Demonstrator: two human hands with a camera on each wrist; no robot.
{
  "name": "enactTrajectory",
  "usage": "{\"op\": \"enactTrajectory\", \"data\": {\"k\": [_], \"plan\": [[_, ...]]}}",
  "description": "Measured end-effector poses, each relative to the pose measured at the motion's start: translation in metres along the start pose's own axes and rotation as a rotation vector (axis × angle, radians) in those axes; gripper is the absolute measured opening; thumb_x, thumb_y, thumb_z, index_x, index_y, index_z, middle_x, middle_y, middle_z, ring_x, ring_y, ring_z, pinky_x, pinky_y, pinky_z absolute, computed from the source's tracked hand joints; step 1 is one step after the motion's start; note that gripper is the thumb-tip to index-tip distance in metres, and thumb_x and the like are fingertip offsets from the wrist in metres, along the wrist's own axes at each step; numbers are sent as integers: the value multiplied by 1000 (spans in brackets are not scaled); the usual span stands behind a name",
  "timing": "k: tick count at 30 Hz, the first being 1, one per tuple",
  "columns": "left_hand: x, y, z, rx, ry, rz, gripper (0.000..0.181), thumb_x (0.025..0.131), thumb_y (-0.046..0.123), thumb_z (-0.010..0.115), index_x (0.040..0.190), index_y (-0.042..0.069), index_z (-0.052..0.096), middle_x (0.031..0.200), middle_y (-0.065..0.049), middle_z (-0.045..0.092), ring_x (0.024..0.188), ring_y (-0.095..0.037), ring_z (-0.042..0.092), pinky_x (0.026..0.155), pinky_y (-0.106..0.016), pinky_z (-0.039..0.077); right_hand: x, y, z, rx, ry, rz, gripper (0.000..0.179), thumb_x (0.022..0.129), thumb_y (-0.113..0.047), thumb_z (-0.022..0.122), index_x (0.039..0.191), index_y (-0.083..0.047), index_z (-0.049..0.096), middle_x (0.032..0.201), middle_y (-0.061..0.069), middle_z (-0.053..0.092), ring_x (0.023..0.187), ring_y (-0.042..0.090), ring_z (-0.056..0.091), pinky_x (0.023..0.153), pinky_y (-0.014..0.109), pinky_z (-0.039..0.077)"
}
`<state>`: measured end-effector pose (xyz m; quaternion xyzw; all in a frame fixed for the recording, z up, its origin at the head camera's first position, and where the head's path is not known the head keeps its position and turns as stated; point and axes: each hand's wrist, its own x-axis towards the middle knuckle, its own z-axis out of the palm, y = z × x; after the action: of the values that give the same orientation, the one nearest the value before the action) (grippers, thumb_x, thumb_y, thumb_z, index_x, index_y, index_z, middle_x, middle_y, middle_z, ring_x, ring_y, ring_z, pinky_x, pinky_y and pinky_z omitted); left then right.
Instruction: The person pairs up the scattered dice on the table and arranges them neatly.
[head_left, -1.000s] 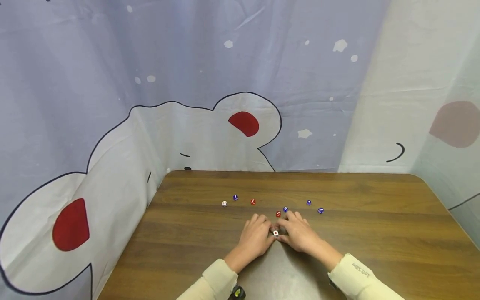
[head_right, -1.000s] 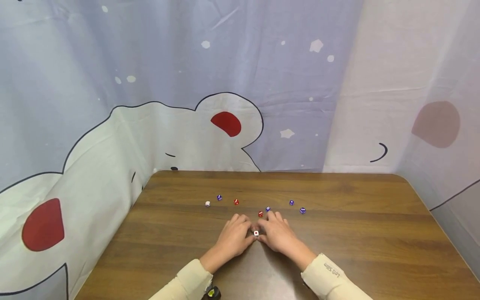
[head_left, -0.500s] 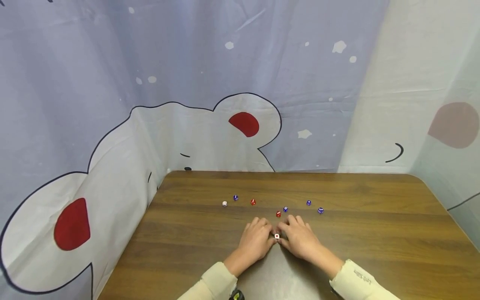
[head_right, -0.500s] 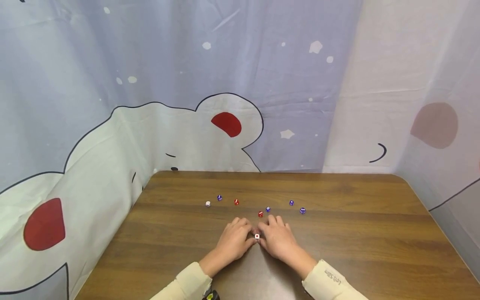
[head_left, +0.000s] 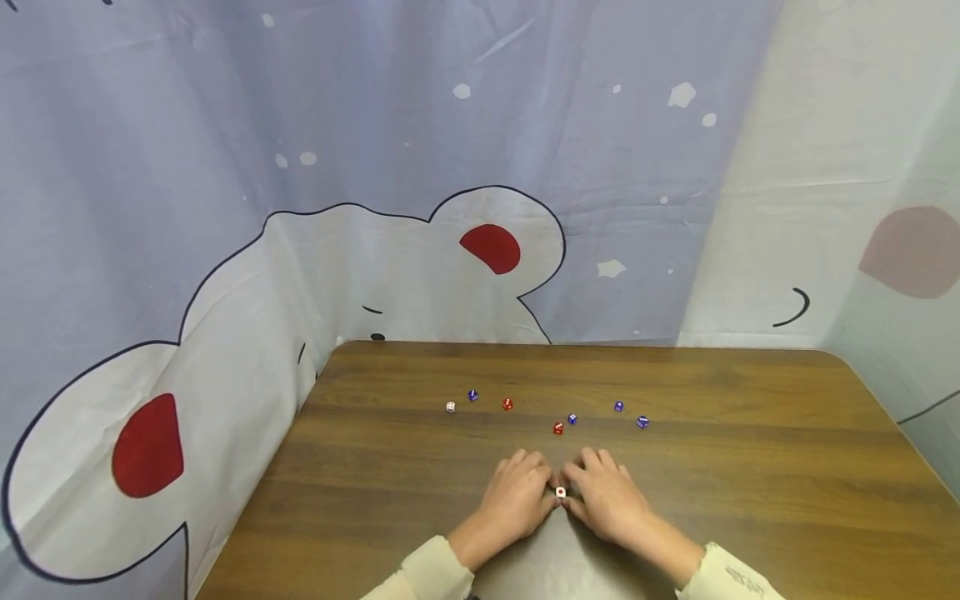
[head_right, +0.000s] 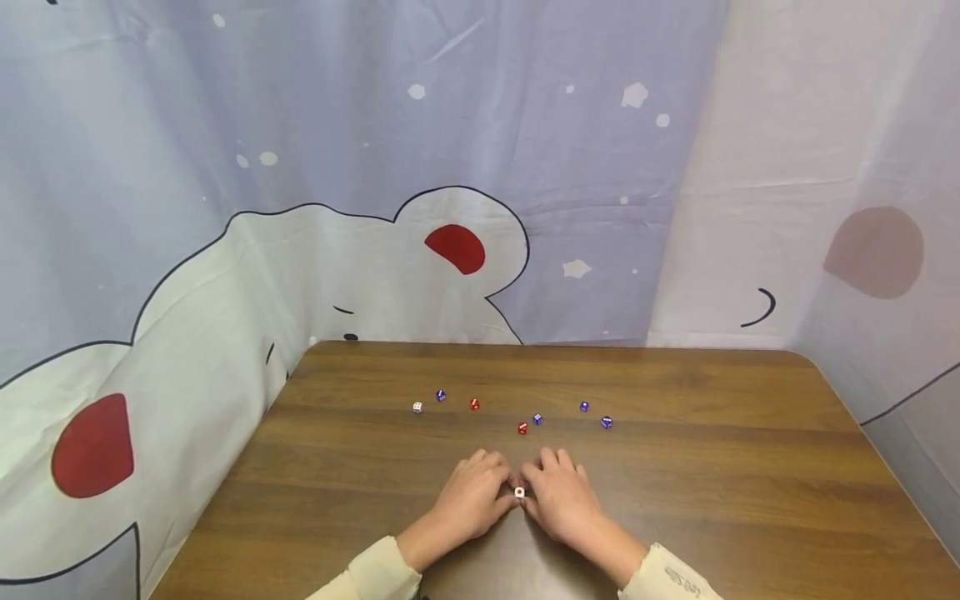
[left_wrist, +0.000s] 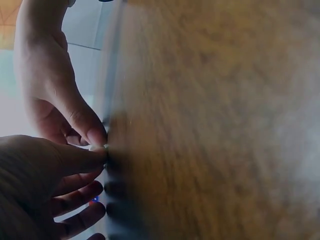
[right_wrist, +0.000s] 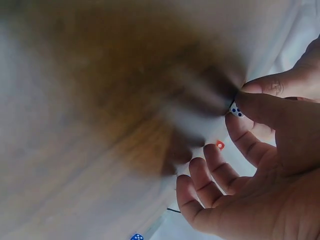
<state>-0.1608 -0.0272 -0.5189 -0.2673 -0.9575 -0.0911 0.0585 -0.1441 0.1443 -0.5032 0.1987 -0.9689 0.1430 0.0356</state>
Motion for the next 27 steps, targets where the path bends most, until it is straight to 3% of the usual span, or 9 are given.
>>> {"op": "enactTrajectory", "data": {"k": [15, 27], "plan": [[-16, 9, -5, -17, -64, 51, 20, 85, 43, 79, 88, 25, 71, 96, 14, 61, 86, -6, 50, 70, -25, 39, -21, -2, 3, 30, 29, -62, 23, 81, -31, 83, 86, -25, 61, 101, -6, 53, 91, 15, 46, 67, 30, 34], [-23, 12, -8, -28, -64, 82, 16, 85, 40, 79, 88, 25, 73, 95, 15, 61, 86, -5, 50, 77, -27, 42, -29, -6, 3, 22, 55, -80, 24, 79, -30, 84, 83, -24, 61, 99, -7, 52, 89, 14, 46, 67, 29, 32]]}}
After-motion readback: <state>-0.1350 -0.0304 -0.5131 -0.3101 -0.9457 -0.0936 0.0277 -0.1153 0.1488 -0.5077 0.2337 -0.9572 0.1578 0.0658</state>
